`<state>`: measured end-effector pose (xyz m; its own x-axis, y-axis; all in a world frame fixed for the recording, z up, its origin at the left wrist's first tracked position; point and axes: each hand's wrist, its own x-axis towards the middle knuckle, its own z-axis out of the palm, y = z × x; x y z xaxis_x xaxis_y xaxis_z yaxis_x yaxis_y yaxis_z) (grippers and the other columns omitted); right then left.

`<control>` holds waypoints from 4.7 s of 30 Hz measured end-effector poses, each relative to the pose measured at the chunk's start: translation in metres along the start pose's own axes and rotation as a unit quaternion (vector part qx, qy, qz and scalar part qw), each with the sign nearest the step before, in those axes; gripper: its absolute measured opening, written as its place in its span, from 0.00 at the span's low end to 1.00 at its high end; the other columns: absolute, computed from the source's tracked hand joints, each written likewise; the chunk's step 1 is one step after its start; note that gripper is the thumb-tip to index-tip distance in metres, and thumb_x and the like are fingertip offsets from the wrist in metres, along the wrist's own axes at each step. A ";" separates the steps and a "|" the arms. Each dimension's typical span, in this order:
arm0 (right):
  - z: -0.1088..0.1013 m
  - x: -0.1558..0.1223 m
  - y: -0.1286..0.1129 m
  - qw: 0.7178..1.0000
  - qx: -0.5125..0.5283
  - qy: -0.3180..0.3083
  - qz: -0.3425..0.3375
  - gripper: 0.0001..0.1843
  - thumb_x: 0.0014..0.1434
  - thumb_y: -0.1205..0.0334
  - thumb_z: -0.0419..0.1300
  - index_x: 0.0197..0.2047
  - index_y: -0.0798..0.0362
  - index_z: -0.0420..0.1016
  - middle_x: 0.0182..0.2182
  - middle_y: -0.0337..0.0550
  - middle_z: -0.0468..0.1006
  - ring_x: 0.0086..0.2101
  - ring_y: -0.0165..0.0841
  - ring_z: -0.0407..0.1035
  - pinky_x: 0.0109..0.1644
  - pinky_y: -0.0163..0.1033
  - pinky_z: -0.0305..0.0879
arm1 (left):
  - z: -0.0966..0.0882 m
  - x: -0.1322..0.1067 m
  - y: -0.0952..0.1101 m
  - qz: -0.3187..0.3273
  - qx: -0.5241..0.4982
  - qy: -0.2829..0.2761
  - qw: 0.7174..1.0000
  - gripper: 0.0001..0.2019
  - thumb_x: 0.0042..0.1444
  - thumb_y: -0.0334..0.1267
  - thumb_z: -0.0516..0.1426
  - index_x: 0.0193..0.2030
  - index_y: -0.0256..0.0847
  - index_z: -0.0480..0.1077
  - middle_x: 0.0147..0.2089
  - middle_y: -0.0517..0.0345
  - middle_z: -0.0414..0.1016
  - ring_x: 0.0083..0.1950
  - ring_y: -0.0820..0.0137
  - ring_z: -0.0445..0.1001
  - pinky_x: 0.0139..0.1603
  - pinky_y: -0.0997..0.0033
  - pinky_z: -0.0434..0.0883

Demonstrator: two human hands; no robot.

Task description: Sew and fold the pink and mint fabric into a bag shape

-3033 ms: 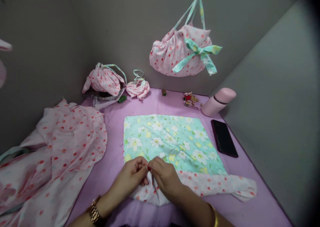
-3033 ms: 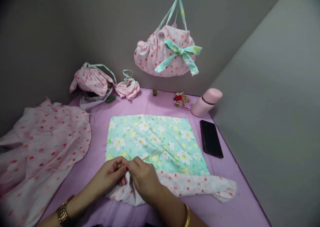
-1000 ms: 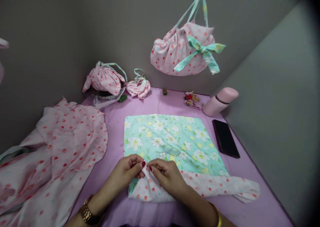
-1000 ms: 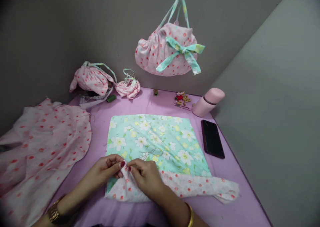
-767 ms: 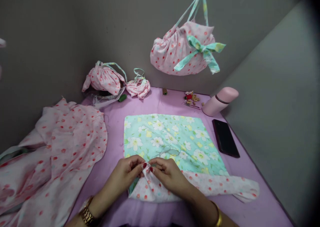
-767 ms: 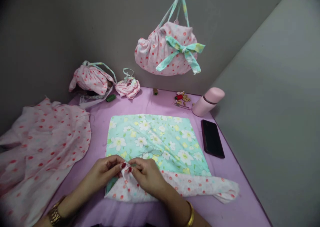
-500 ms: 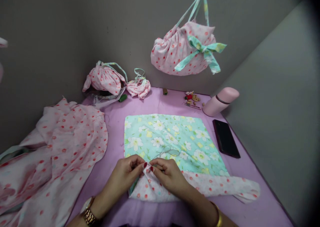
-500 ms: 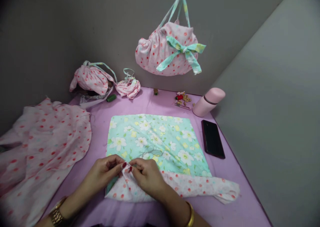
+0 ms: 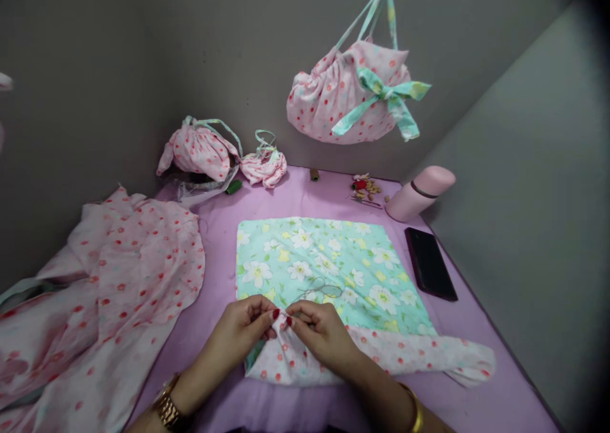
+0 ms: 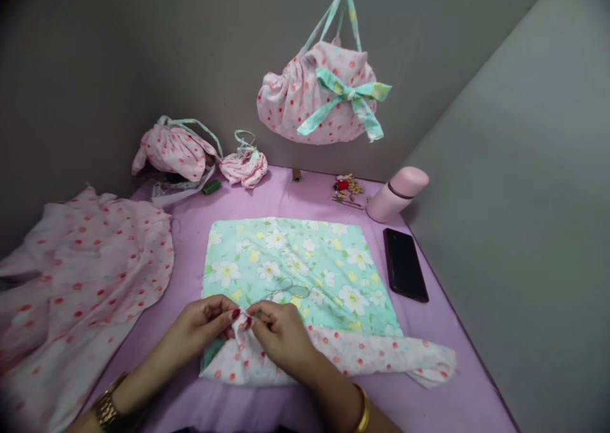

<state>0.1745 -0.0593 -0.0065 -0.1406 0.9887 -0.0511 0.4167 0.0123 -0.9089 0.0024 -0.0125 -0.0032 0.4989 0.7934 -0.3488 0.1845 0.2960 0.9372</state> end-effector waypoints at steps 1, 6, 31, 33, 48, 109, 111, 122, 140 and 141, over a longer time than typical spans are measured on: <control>0.000 0.000 0.000 1.000 0.004 0.001 0.000 0.07 0.55 0.65 0.54 0.32 0.53 0.74 0.13 0.28 0.53 0.16 0.24 0.47 0.21 0.30 0.46 | 0.000 0.000 0.001 -0.008 -0.022 -0.008 1.000 0.11 0.50 0.43 0.57 0.28 0.37 0.71 0.21 0.62 0.70 0.24 0.72 0.69 0.28 0.73 0.66; -0.001 0.000 0.003 0.999 0.032 -0.012 0.013 0.08 0.56 0.63 0.55 0.33 0.53 0.75 0.14 0.30 0.55 0.17 0.24 0.48 0.21 0.30 0.45 | -0.001 0.000 0.007 -0.037 -0.094 -0.038 0.994 0.14 0.46 0.47 0.61 0.28 0.36 0.71 0.19 0.62 0.71 0.21 0.75 0.68 0.26 0.76 0.65; 0.007 -0.005 0.002 0.997 0.002 -0.052 -0.059 0.11 0.64 0.63 0.43 0.50 0.52 0.52 0.23 0.32 0.65 0.23 0.28 0.61 0.29 0.32 0.56 | 0.012 0.000 0.006 -0.053 -0.094 -0.040 0.993 0.15 0.46 0.47 0.60 0.27 0.35 0.66 0.18 0.63 0.69 0.20 0.76 0.68 0.23 0.76 0.65; 0.009 -0.004 0.003 0.998 -0.021 -0.040 -0.054 0.09 0.64 0.62 0.43 0.48 0.51 0.56 0.21 0.32 0.65 0.22 0.27 0.61 0.28 0.31 0.55 | 0.012 0.001 0.004 -0.046 -0.083 -0.037 0.995 0.13 0.48 0.45 0.58 0.27 0.36 0.66 0.18 0.65 0.68 0.20 0.76 0.68 0.23 0.76 0.65; 0.021 -0.012 0.016 0.936 -0.208 0.133 -0.253 0.11 0.59 0.68 0.51 0.42 0.46 0.71 0.34 0.43 0.70 0.26 0.29 0.63 0.26 0.33 0.57 | 0.014 -0.002 -0.007 0.007 0.031 -0.043 0.999 0.08 0.54 0.37 0.52 0.27 0.38 0.65 0.19 0.66 0.67 0.20 0.74 0.68 0.23 0.76 0.61; -0.022 0.007 0.005 0.999 0.025 -0.008 0.045 0.15 0.56 0.56 0.57 0.21 0.55 0.65 0.17 0.32 0.59 0.20 0.25 0.52 0.23 0.31 0.47 | 0.005 0.003 0.004 -0.089 -0.142 0.036 0.985 0.17 0.39 0.49 0.64 0.27 0.38 0.68 0.18 0.59 0.75 0.21 0.72 0.73 0.25 0.75 0.66; -0.022 0.006 0.004 0.997 0.048 0.027 0.045 0.11 0.57 0.57 0.55 0.27 0.54 0.66 0.18 0.31 0.59 0.20 0.25 0.53 0.23 0.30 0.48 | 0.005 0.003 0.006 -0.090 -0.140 0.048 0.985 0.17 0.39 0.50 0.64 0.27 0.37 0.68 0.18 0.59 0.75 0.20 0.72 0.73 0.24 0.75 0.66; 0.002 -0.005 -0.018 0.994 0.013 0.047 -0.094 0.08 0.57 0.62 0.55 0.29 0.52 0.73 0.26 0.40 0.69 0.28 0.30 0.65 0.32 0.35 0.61 | 0.007 0.006 -0.003 -0.059 -0.140 0.037 0.988 0.14 0.43 0.46 0.62 0.27 0.36 0.68 0.18 0.62 0.73 0.19 0.76 0.69 0.23 0.78 0.63; 0.010 0.005 -0.009 0.966 0.213 0.091 0.113 0.12 0.56 0.54 0.55 0.36 0.55 0.70 0.15 0.31 0.65 0.13 0.22 0.52 0.16 0.28 0.48 | 0.012 -0.001 0.001 -0.052 -0.110 -0.009 0.993 0.10 0.44 0.41 0.62 0.27 0.35 0.70 0.20 0.61 0.73 0.23 0.73 0.70 0.27 0.74 0.63; 0.006 0.004 -0.008 0.976 0.172 0.108 0.081 0.12 0.57 0.55 0.55 0.38 0.54 0.70 0.17 0.32 0.65 0.15 0.23 0.54 0.19 0.29 0.51 | 0.012 -0.002 0.002 -0.059 -0.107 -0.001 0.993 0.11 0.44 0.42 0.62 0.27 0.35 0.70 0.20 0.61 0.72 0.23 0.73 0.70 0.27 0.74 0.64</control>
<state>0.1650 -0.0560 -0.0018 0.1106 0.9824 -0.1503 0.0864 -0.1602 -0.9833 0.0120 -0.0196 -0.0012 0.4856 0.7463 -0.4552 0.0571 0.4925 0.8684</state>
